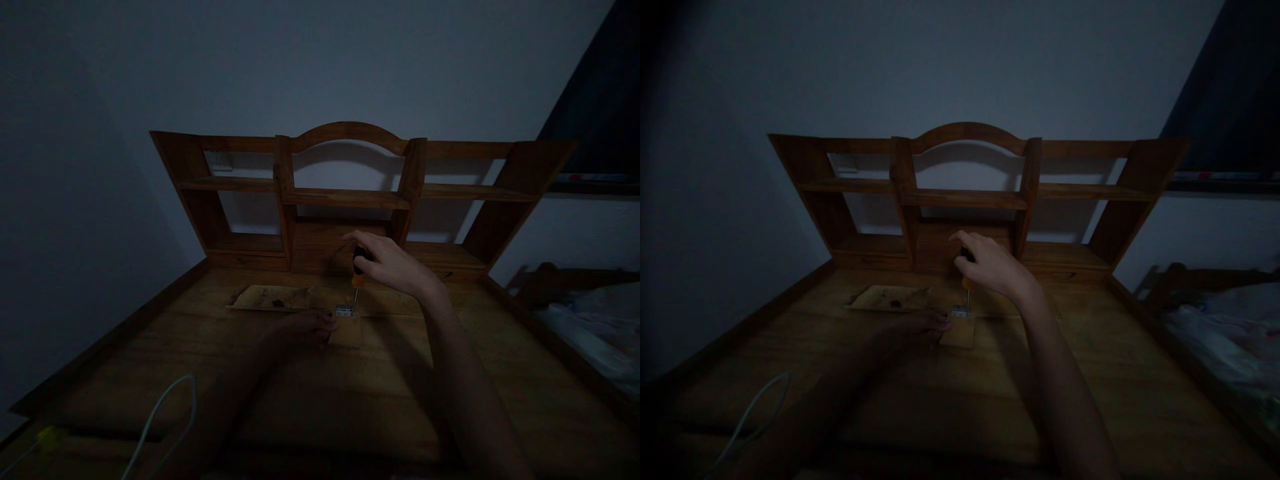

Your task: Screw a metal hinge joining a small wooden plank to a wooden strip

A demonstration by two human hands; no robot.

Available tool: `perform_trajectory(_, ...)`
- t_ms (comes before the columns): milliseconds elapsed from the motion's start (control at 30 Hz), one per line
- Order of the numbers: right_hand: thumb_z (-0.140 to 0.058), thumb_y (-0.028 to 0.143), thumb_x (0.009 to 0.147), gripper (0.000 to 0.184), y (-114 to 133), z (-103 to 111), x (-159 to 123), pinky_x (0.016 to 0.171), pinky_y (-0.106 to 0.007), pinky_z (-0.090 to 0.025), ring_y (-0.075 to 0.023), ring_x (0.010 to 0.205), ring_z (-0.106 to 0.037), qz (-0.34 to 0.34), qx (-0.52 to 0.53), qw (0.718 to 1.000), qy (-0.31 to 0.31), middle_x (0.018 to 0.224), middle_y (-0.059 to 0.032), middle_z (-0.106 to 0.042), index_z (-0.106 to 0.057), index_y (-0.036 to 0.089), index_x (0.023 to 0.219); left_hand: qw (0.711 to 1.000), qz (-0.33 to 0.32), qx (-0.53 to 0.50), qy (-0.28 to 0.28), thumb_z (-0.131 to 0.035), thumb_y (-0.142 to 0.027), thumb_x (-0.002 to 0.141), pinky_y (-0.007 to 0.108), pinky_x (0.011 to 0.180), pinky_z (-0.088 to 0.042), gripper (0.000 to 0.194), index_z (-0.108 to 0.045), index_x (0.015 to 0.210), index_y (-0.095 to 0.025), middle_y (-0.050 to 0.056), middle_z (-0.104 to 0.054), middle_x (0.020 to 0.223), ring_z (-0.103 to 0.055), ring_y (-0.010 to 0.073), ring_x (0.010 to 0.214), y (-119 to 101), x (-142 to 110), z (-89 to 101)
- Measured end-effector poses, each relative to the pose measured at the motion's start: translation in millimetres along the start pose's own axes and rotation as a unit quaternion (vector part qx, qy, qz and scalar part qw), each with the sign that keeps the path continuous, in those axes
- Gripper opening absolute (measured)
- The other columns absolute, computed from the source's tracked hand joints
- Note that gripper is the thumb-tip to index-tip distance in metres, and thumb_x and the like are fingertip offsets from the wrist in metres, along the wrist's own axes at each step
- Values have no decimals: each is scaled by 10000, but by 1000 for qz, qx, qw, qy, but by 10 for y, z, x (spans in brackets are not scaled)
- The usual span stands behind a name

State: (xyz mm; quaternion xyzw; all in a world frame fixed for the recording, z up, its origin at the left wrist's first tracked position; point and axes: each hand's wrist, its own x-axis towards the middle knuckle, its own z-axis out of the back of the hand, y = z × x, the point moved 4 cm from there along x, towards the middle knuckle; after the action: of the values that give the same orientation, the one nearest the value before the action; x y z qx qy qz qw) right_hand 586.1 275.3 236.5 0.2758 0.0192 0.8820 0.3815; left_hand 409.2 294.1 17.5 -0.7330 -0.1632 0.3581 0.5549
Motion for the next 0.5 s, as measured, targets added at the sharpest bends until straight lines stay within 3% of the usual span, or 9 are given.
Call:
perform_trajectory(167,-440,393,994,355,14,-25,13,798,-367,-468,-277,920,-674,-68,-112,991,-19,986,-105,-718,-556,194,1264,1000,-4,-9,23,-782,-527,728,245,561,-451,442,-529,666,-170,-77,-375,545,-352,71,483,-11,-3,-18)
perform_trajectory(267,-401,565,991,488,24,-15,10,751,-395,-467,-314,849,-676,-104,-182,977,-40,881,-131,-711,-586,165,1202,1000,0,-6,21,-791,-518,720,248,560,-446,447,-520,651,-169,-79,-377,538,-336,66,472,-23,-9,-25)
perform_trajectory(367,-429,574,975,516,34,9,-6,849,-420,-478,-318,993,-657,-85,-148,984,-49,1101,-151,-684,-575,181,1275,1000,-2,-14,15,-803,-511,708,251,561,-449,453,-513,636,-170,-77,-374,540,-330,65,476,-25,-14,-23)
perform_trajectory(500,-522,297,912,509,5,9,-25,1009,-397,-444,-270,1181,-588,-25,-52,998,-17,1371,-89,-568,-497,235,1417,1000,-1,-15,13,-793,-508,730,256,589,-465,437,-530,656,-166,-70,-395,566,-348,64,488,-15,-25,-14)
